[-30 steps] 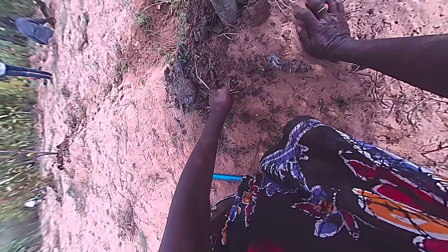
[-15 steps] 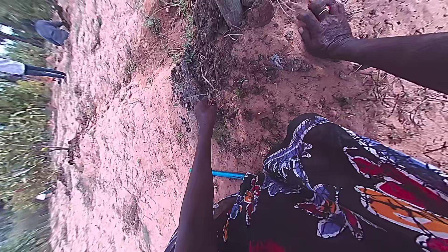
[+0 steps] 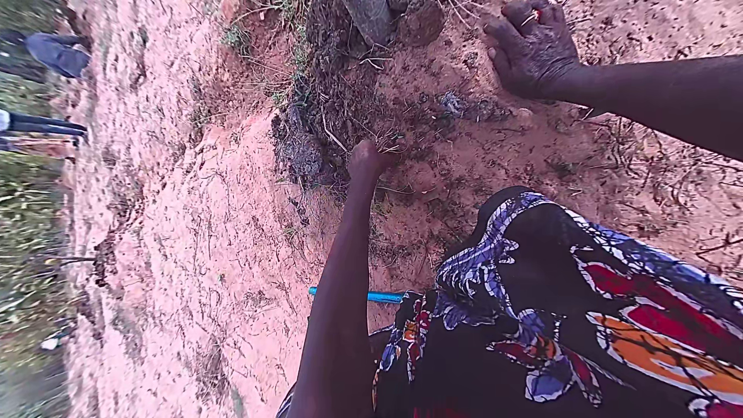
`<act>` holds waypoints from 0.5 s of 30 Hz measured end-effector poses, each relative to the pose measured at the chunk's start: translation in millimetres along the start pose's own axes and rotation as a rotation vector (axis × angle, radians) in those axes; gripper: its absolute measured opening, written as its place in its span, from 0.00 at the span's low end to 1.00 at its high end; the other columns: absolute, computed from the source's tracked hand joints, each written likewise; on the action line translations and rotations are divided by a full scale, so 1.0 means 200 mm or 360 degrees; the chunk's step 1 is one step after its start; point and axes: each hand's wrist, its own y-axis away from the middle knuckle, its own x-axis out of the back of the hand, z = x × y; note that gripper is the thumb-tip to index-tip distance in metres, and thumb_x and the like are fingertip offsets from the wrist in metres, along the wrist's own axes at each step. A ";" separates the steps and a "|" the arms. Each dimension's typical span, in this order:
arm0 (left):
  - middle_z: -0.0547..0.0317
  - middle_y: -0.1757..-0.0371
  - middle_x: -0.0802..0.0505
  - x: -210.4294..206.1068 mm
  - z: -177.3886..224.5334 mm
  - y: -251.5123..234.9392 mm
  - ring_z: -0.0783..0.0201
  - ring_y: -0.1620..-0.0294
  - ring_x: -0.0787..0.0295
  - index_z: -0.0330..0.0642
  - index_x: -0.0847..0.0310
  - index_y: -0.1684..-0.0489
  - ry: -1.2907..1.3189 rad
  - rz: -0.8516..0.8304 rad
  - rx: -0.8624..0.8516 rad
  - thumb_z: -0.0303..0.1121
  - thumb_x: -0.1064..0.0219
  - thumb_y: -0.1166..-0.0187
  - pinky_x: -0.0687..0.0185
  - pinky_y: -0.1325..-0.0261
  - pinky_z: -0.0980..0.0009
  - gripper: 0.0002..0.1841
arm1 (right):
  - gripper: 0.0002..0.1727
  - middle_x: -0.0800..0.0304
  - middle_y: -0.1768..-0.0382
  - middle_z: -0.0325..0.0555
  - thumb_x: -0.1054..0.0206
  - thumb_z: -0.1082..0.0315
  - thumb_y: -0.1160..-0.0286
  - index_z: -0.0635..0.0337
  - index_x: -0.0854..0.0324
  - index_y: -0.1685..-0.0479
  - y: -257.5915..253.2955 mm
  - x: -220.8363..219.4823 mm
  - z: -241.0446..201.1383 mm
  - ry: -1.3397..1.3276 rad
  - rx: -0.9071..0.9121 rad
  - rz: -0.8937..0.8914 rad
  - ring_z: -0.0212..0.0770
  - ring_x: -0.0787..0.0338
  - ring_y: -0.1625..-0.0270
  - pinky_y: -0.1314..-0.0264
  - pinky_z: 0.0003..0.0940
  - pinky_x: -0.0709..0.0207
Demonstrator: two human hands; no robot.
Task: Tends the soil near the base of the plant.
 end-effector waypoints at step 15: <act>0.32 0.33 0.13 0.04 0.03 0.03 0.36 0.29 0.17 0.30 0.17 0.41 -0.0526 -0.0101 0.0072 0.35 0.31 0.22 0.22 0.35 0.34 0.18 | 0.31 0.31 0.17 0.69 0.61 0.49 0.09 0.53 0.32 0.14 0.00 0.00 0.01 -0.0020 0.0028 -0.0001 0.76 0.34 0.15 0.19 0.74 0.44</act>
